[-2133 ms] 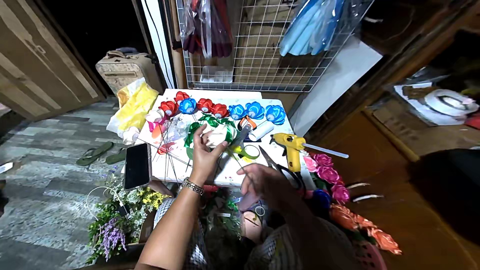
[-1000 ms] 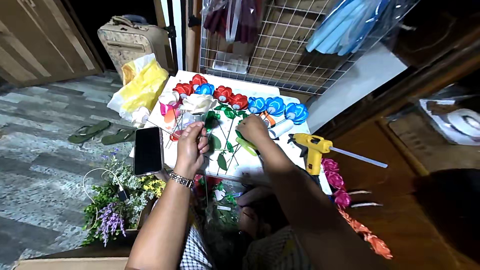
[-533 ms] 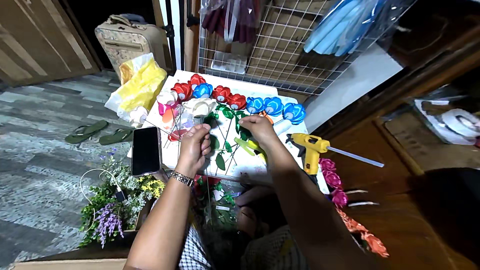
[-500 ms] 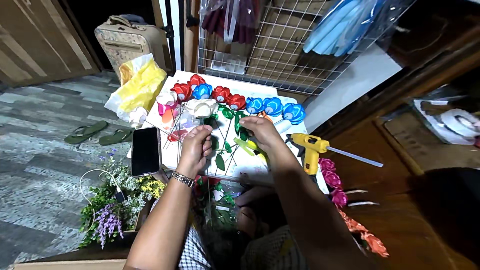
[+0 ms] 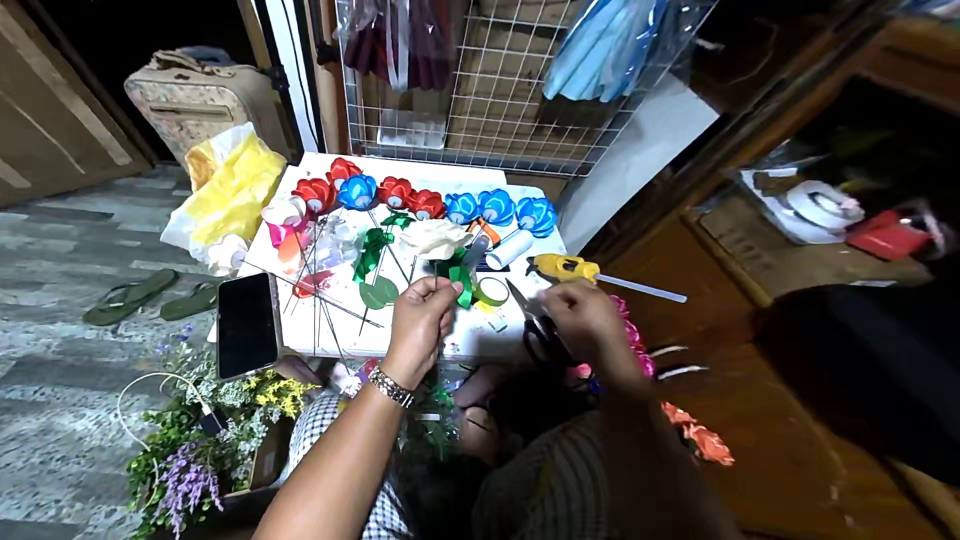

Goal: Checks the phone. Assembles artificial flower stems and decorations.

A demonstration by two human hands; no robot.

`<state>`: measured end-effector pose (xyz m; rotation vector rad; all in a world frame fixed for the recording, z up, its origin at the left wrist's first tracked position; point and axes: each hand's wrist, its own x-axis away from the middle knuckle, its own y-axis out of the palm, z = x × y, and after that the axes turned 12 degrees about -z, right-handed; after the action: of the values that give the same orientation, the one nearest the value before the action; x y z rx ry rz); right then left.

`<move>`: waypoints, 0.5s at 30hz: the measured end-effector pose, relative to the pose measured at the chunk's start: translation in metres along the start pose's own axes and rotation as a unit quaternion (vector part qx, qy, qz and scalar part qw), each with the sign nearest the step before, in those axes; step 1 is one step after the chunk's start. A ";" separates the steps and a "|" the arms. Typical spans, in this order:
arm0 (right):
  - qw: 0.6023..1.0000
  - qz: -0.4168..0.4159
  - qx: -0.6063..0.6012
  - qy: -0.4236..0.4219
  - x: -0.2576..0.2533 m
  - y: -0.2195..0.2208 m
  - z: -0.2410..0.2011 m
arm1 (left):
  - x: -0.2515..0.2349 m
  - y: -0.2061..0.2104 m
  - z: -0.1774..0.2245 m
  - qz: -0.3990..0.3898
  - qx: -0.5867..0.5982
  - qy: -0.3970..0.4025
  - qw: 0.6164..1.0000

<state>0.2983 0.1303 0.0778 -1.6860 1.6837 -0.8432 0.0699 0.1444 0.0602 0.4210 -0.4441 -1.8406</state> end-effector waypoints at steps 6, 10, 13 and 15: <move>0.987 0.020 -0.049 0.152 -0.013 -0.014 0.056 | -0.001 0.006 -0.004 -0.002 0.000 -0.013 1.000; 0.984 0.069 -0.112 0.120 -0.033 0.007 0.071 | -0.002 0.007 -0.006 -0.003 -0.010 -0.014 1.000; 0.981 0.100 -0.129 0.109 -0.005 -0.002 0.049 | -0.002 0.004 -0.006 0.005 -0.039 -0.007 0.999; 0.983 0.110 -0.140 0.053 0.015 -0.013 0.033 | 0.000 0.001 -0.007 0.008 -0.070 -0.005 0.997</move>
<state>0.3321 0.1147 0.0682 -1.6144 2.0980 -0.6250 0.0745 0.1429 0.0545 0.3118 -0.3218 -1.8460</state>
